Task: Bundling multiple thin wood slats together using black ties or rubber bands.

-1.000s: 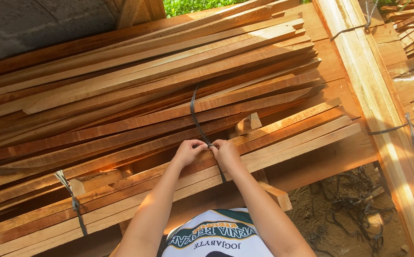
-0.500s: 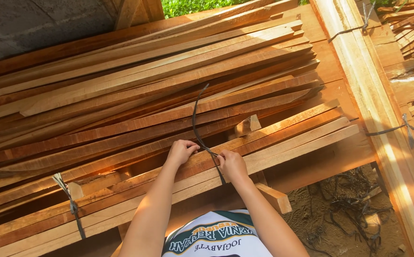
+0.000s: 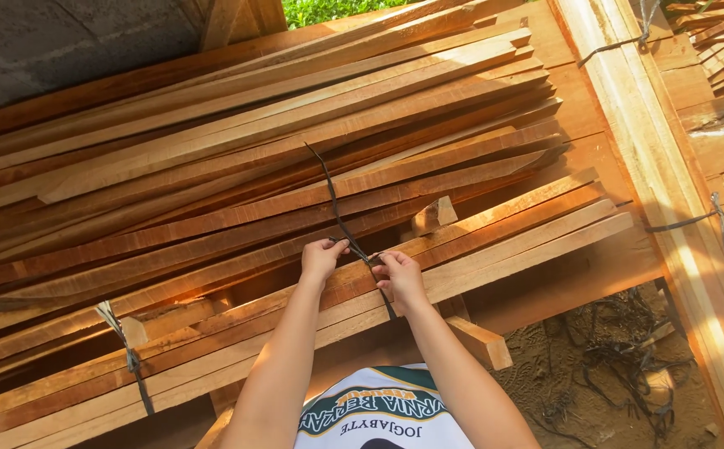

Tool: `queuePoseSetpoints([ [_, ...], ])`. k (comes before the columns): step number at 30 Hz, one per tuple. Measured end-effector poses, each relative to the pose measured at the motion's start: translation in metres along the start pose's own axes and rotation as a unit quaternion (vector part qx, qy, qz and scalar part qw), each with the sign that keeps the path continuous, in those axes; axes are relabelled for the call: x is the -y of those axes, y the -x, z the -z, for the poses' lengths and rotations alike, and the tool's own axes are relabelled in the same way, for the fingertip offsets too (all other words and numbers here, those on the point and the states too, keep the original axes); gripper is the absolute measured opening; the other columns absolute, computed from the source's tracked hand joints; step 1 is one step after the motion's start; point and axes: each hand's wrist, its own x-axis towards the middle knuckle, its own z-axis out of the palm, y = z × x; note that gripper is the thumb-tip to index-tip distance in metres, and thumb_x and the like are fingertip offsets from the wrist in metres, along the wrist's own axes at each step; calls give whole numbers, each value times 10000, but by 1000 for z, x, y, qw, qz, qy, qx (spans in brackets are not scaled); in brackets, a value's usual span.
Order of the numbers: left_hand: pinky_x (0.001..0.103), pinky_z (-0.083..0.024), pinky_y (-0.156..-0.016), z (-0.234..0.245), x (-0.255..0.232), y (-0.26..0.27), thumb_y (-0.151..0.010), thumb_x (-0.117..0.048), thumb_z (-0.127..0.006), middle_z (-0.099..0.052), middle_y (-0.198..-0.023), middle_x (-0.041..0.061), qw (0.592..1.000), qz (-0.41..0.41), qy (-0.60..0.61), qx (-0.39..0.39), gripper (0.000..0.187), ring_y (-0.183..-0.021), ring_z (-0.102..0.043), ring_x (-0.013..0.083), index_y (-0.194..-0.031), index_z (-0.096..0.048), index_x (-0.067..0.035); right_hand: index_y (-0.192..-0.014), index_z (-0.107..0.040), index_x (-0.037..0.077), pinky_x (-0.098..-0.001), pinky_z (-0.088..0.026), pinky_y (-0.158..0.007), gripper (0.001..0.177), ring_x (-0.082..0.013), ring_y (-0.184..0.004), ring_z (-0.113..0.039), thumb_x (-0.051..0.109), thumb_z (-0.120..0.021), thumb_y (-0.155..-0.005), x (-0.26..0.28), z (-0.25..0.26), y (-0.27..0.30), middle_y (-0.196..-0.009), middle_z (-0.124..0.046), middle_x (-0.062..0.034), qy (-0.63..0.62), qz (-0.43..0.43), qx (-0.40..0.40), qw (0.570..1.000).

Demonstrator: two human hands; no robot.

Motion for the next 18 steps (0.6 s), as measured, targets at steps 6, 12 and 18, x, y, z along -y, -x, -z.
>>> queuePoseSetpoints([
  [6, 206, -494, -735, -2, -4, 8, -800, -472, -782, -762, -695, -106, 997, -14, -37, -61, 195, -833, -737, 103, -827, -828, -285, -1044, -685, 46, -209, -606, -484, 156, -106, -703, -715, 151, -644, -938, -17, 9, -4, -896, -649, 0, -16, -9, -17, 1000],
  [12, 209, -490, -738, 0, -10, 18, -810, -427, -777, -773, -715, -86, 997, -21, -22, -68, 183, -829, -741, 115, -834, -830, -253, -1051, -688, 78, -200, -602, -534, 134, -85, -758, -704, 162, -652, -952, -13, 6, 8, -1005, -753, -41, -47, 7, 20, 999],
  [18, 220, -500, -742, -1, -14, 22, -818, -434, -774, -770, -712, -95, 996, -17, -33, -78, 191, -824, -740, 117, -844, -830, -254, -1068, -627, 100, -191, -583, -507, 115, -74, -633, -680, 186, -590, -1001, -11, 7, 8, -932, -746, -12, -70, 6, 58, 996],
])
